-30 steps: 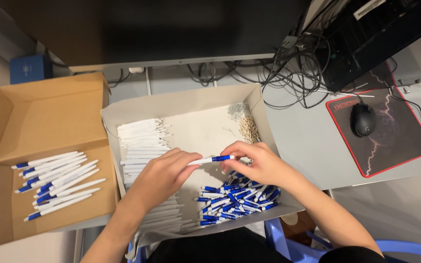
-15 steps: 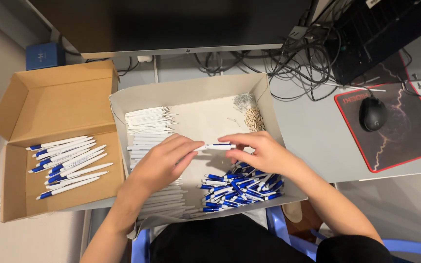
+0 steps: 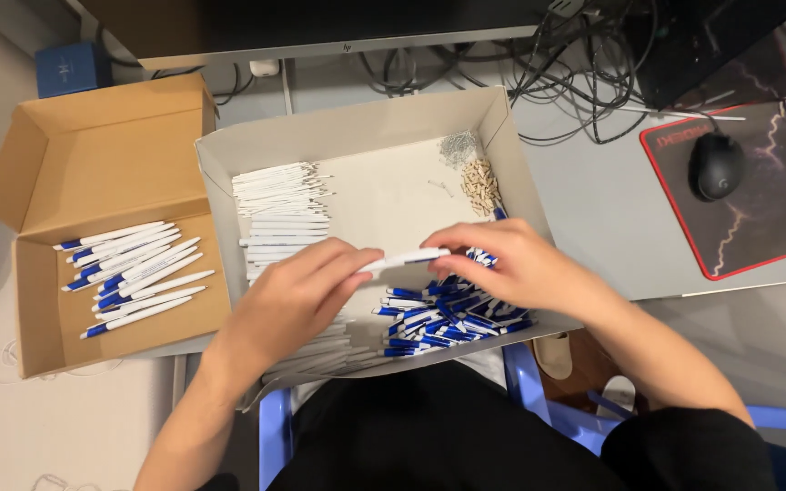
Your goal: Assembling ballpoint pens by inserting ink refills into barrels and attaching caps.
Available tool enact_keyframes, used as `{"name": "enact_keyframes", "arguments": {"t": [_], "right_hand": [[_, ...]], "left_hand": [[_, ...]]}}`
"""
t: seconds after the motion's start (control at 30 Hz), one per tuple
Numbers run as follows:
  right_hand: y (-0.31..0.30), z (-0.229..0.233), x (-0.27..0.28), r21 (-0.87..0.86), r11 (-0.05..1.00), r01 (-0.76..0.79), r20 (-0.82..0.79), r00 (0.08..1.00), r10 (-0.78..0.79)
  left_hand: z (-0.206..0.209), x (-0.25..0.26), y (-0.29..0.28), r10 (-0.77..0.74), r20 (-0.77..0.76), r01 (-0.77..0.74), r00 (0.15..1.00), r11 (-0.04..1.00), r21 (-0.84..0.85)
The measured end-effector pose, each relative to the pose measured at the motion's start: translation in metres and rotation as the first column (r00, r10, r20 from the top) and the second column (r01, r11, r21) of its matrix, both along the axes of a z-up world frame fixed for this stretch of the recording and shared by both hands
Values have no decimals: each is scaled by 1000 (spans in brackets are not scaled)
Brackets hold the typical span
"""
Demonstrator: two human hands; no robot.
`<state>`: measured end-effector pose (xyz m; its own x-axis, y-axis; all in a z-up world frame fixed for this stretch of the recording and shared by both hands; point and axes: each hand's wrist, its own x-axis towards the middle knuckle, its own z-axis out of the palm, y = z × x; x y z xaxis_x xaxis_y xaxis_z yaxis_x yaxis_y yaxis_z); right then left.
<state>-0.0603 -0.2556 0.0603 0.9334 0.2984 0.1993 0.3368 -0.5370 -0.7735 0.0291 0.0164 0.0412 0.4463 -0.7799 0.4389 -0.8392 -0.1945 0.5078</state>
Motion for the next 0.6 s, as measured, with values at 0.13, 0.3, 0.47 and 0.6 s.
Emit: {"name": "enact_keyframes", "arguments": {"t": [0.13, 0.3, 0.47, 0.6], "right_hand": [[5, -10, -4, 31, 999, 15, -7, 1000, -15], [-2, -33, 1, 41, 999, 22, -56, 998, -20], [-5, -37, 3, 36, 999, 13, -57, 998, -10], [-4, -35, 1, 16, 999, 32, -65, 997, -31]], "left_hand": [[-12, 1, -1, -47, -95, 43, 994, 998, -48], [-22, 6, -6, -68, -143, 58, 987, 996, -74], [-34, 9, -10, -42, -140, 29, 989, 995, -93], [-42, 12, -10, -17, -153, 4, 988, 997, -83]]}}
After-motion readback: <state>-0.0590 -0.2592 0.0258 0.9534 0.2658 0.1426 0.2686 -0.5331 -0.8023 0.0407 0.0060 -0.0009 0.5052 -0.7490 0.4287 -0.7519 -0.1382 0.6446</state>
